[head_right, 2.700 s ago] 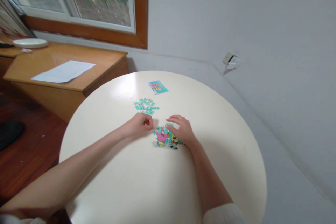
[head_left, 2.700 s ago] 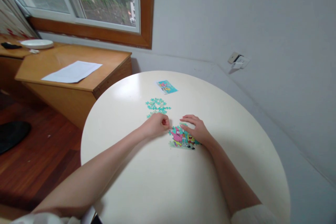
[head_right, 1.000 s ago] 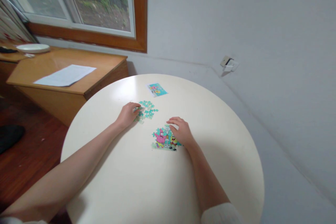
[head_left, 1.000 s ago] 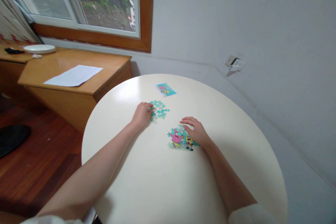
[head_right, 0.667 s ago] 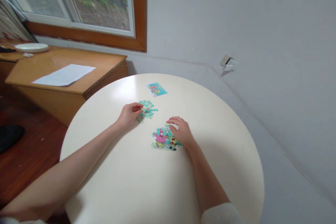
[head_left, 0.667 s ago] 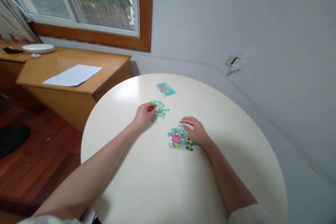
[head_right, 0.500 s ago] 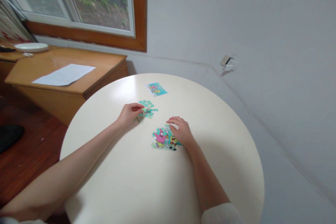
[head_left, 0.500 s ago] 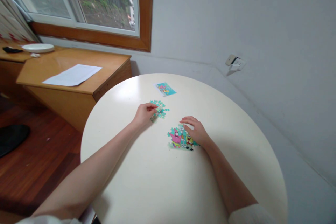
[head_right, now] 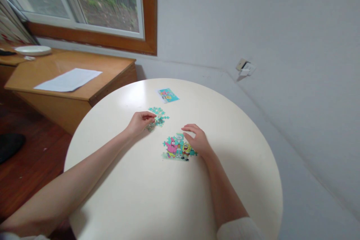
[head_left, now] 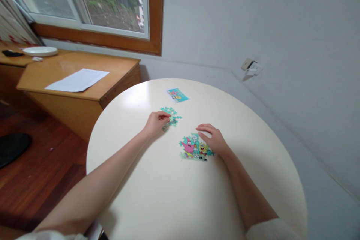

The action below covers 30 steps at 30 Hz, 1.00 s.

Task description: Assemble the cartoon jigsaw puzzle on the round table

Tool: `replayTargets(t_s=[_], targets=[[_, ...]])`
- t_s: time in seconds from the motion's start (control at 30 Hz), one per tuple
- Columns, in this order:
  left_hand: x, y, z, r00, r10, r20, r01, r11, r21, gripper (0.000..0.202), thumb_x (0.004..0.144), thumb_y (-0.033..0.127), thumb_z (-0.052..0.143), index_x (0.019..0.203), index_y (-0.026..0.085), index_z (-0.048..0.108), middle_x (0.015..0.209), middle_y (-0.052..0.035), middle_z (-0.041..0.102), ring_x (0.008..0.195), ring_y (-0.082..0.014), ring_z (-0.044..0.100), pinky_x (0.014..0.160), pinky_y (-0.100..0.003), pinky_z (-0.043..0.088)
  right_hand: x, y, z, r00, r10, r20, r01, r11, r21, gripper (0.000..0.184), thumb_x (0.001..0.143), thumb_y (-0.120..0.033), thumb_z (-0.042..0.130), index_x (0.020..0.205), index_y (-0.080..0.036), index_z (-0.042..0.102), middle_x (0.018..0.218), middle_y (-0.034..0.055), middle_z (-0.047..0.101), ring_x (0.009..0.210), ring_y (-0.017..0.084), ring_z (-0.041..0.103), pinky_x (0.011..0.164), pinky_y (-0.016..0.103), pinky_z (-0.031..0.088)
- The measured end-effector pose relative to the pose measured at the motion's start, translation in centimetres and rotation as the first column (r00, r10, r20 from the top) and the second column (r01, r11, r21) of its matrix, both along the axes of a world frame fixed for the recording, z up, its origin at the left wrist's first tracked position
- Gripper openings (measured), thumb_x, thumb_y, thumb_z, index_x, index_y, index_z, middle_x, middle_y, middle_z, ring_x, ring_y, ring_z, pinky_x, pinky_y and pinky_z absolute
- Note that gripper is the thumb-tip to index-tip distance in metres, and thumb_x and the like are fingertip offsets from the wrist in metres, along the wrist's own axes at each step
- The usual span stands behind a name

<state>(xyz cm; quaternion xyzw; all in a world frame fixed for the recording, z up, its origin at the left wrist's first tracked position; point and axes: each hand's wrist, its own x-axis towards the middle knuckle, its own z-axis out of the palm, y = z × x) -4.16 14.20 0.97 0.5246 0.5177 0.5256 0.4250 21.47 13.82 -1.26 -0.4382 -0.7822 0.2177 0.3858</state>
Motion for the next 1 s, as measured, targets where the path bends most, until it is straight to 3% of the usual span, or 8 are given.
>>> replayTargets(t_s=[0.2, 0.67, 0.87, 1.0], targets=[[0.4, -0.5, 0.2, 0.990, -0.023, -0.137, 0.030, 0.998, 0.046, 0.015, 0.062, 0.014, 0.060, 0.074, 0.012, 0.068, 0.064, -0.0042, 0.065, 0.059, -0.0140, 0.060, 0.057, -0.025, 0.046, -0.1, -0.4, 0.6, 0.993, 0.106, 0.058, -0.104, 0.994, -0.033, 0.021, 0.071, -0.029, 0.062, 0.090, -0.022, 0.069, 0.105, 0.0083, 0.062, 0.100, 0.021, 0.058, 0.093, 0.038, 0.043], [3.3, -2.7, -0.2, 0.907, -0.157, -0.392, 0.208, 0.974, 0.092, 0.015, 0.069, 0.015, 0.054, 0.075, 0.013, 0.068, 0.077, -0.0077, 0.069, 0.069, -0.0149, 0.063, 0.068, -0.027, 0.051, -0.5, -0.2, 0.3, 0.984, 0.073, 0.162, -0.078, 0.997, 0.025, 0.019, 0.072, -0.025, 0.061, 0.089, -0.025, 0.069, 0.102, 0.0058, 0.065, 0.098, 0.021, 0.058, 0.091, 0.039, 0.042], [3.6, -2.8, -0.4, 0.908, -0.145, -0.394, 0.207, 0.971, 0.118, 0.016, 0.070, 0.015, 0.052, 0.075, 0.013, 0.067, 0.074, -0.0062, 0.069, 0.066, -0.0135, 0.061, 0.068, -0.027, 0.051, -0.6, -0.2, 0.1, 0.985, 0.068, 0.160, -0.075, 0.996, 0.041, 0.018, 0.072, -0.026, 0.061, 0.087, -0.026, 0.069, 0.102, 0.0052, 0.066, 0.098, 0.021, 0.059, 0.091, 0.040, 0.042], [3.7, -2.8, -0.6, 0.926, -0.147, -0.348, 0.198, 0.973, 0.116, 0.014, 0.069, 0.014, 0.053, 0.072, 0.013, 0.066, 0.071, -0.0051, 0.068, 0.064, -0.0129, 0.061, 0.067, -0.026, 0.051, -0.9, -0.7, 0.7, 1.000, -0.017, 0.025, 0.015, 0.996, 0.088, 0.016, 0.075, -0.024, 0.054, 0.080, -0.023, 0.068, 0.090, 0.0057, 0.067, 0.088, 0.019, 0.061, 0.084, 0.036, 0.047]])
